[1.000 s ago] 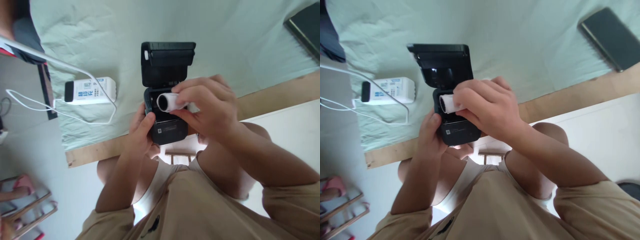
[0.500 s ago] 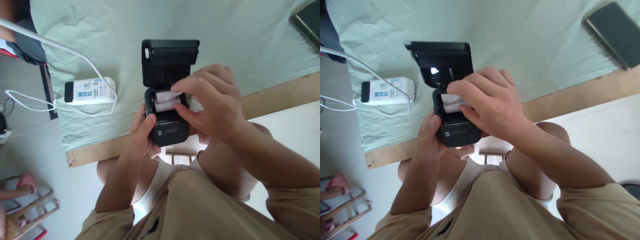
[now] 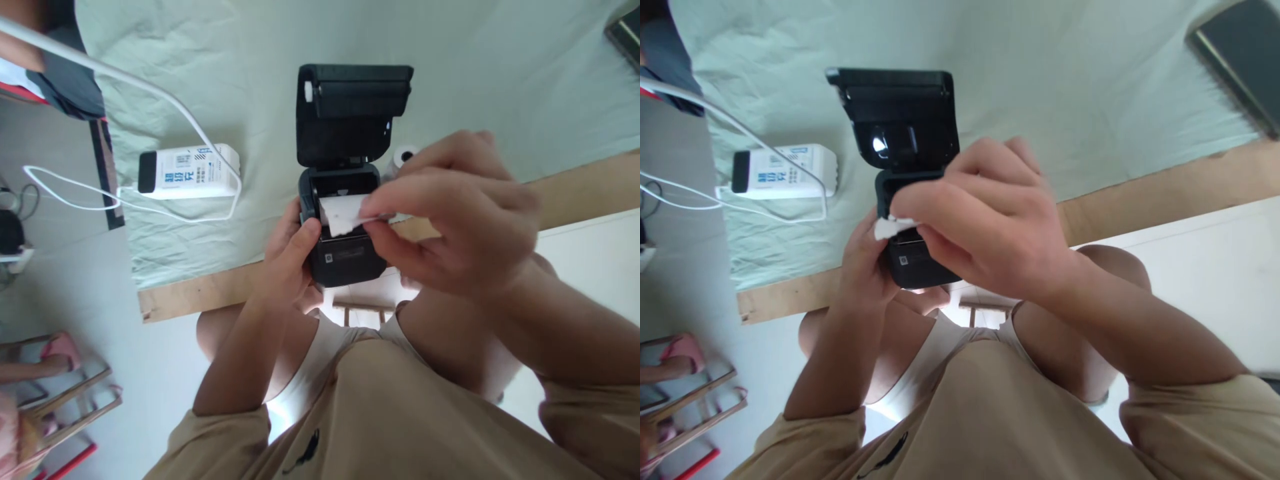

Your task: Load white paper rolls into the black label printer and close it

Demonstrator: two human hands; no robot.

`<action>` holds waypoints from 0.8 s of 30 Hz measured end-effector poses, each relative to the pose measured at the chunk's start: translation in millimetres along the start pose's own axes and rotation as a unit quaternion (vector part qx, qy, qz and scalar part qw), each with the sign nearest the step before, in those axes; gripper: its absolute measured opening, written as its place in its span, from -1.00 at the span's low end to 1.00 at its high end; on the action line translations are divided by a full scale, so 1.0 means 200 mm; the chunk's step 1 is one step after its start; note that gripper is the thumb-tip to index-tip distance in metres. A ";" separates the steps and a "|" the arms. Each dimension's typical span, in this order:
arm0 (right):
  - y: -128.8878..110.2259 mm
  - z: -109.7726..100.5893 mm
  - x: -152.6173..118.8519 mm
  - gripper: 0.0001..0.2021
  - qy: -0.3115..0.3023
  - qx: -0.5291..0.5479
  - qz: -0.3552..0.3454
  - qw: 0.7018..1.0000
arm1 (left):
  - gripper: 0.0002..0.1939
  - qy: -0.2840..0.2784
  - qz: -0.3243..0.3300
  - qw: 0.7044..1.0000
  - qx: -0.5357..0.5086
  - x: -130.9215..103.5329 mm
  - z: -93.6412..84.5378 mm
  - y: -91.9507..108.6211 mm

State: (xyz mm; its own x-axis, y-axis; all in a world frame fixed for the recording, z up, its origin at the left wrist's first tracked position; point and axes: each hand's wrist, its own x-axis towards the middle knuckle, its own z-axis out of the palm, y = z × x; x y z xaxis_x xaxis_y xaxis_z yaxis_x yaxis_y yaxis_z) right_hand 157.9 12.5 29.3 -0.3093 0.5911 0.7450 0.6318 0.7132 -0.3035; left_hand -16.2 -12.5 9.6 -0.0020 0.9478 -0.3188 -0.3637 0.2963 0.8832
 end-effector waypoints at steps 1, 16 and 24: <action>-0.01 0.01 -0.02 -0.81 -0.007 0.012 -0.012 1.000 | -0.72 -0.005 -0.001 1.000 -0.002 0.00 0.00 0.00; 0.10 -0.06 -0.04 -0.53 -0.035 0.092 0.157 0.983 | -0.30 -0.043 0.018 0.998 0.045 0.00 -0.02 -0.01; 0.05 -0.06 -0.05 -0.66 -0.050 0.186 0.181 0.964 | -0.39 -0.024 0.031 0.998 0.048 0.00 -0.04 -0.02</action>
State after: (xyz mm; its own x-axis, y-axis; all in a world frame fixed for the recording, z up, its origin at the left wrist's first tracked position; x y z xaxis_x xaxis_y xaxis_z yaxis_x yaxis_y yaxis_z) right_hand 176.2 9.6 24.8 -0.1955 0.8473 0.4938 0.4180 0.5275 -0.7396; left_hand -21.4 -13.7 3.4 0.0241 0.9686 -0.2475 -0.2727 0.2446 0.9305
